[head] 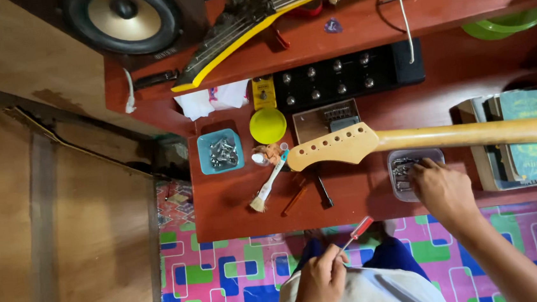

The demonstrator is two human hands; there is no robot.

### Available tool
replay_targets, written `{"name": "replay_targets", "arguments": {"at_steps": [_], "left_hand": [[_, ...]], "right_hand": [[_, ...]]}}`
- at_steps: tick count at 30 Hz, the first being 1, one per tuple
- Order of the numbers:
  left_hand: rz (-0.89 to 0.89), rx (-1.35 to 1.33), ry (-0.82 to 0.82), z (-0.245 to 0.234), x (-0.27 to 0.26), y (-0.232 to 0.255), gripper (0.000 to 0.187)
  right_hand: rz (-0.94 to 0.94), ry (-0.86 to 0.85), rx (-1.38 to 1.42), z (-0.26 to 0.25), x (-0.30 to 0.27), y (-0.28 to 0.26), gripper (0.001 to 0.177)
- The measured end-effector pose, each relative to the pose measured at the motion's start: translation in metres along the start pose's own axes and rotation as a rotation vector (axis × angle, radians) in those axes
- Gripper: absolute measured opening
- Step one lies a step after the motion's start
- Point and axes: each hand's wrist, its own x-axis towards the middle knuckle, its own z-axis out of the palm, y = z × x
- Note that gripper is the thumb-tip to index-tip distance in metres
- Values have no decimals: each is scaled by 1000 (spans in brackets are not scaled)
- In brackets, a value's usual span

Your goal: The person uses a screwdriver to tighten screws on the neck plate of a black electric guitar. The guitar neck is supported by a book while the person works on the body. A yellow bass guitar is visible on a shelf above.

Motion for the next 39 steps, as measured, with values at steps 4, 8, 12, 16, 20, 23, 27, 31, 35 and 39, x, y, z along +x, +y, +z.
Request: {"name": "replay_targets", "arguments": {"at_steps": [4,8,12,16,20,23,27,31,35,39], "left_hand": [[47,-8,-30,6,11,19,13],[215,-59,-73,25,34,59,16],[291,-59,-67,61,60,106,17],[258,-150,-73,123,96,145,19],[210,-145,67,204,155,186,23],[185,-132,213,254,189,207,25],[55,-197,309,286,198,248,27],[-141,-131,343,308,198,262,30],[-123,-95,381,327,200,263,28],[-125,-77,378,336,202,273,29]], "right_hand": [[14,106,-18,11,-11,9,21],[120,215,430,-57,-45,16,14],[430,409,1048,-110,-83,59,16],[585,566,1152,-120,-87,169,15],[475,463,909,-87,-49,290,16],[222,363,782,-81,-17,330,18],[9,165,651,-79,5,352,20],[-25,48,683,-87,14,360,18],[-90,-14,680,-87,15,363,16],[-213,-1,606,-80,18,361,15]]}}
